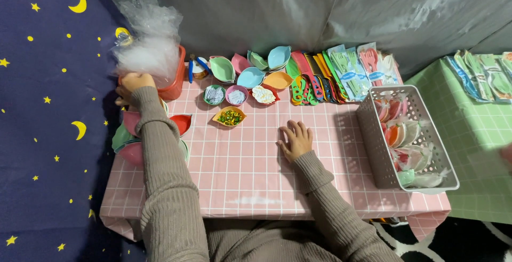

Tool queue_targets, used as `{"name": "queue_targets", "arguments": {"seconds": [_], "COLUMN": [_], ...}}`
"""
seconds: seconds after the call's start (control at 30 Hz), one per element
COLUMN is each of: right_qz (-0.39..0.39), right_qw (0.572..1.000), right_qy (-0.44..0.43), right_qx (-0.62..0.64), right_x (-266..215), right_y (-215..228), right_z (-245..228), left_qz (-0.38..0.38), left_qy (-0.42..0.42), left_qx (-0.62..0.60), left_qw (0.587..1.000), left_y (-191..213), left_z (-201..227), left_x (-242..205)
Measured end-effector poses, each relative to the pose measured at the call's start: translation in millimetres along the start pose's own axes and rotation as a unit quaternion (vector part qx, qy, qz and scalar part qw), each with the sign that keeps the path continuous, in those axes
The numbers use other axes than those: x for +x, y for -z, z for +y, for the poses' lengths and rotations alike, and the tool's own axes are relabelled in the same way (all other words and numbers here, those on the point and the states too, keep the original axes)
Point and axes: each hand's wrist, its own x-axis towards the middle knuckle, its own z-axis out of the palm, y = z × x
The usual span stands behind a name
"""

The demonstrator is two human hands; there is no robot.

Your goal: The person places small decorative items into paper leaf-shaped containers and then secures the contents by wrapping the leaf with clear plastic film.

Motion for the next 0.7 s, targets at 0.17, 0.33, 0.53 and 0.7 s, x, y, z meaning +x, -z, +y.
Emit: {"name": "queue_targets", "arguments": {"seconds": [0.17,0.33,0.53,0.7], "right_qz": [-0.007,-0.009,-0.015,-0.020], "right_qw": [1.000,1.000,1.000,1.000], "right_qy": [0.008,0.009,0.009,0.005], "right_qx": [0.004,0.004,0.011,0.009], "right_x": [1,1,0,0], "right_y": [-1,-1,3,4], "right_z": [1,3,-1,-1], "left_qz": [-0.129,-0.112,-0.029,-0.188], "left_qy": [-0.055,-0.215,-0.349,-0.324], "left_qx": [0.087,0.220,0.102,0.160], "left_qw": [0.986,0.945,0.931,0.913], "left_y": [30,36,17,39], "left_z": [5,5,-16,-12], "left_x": [14,17,40,31]}}
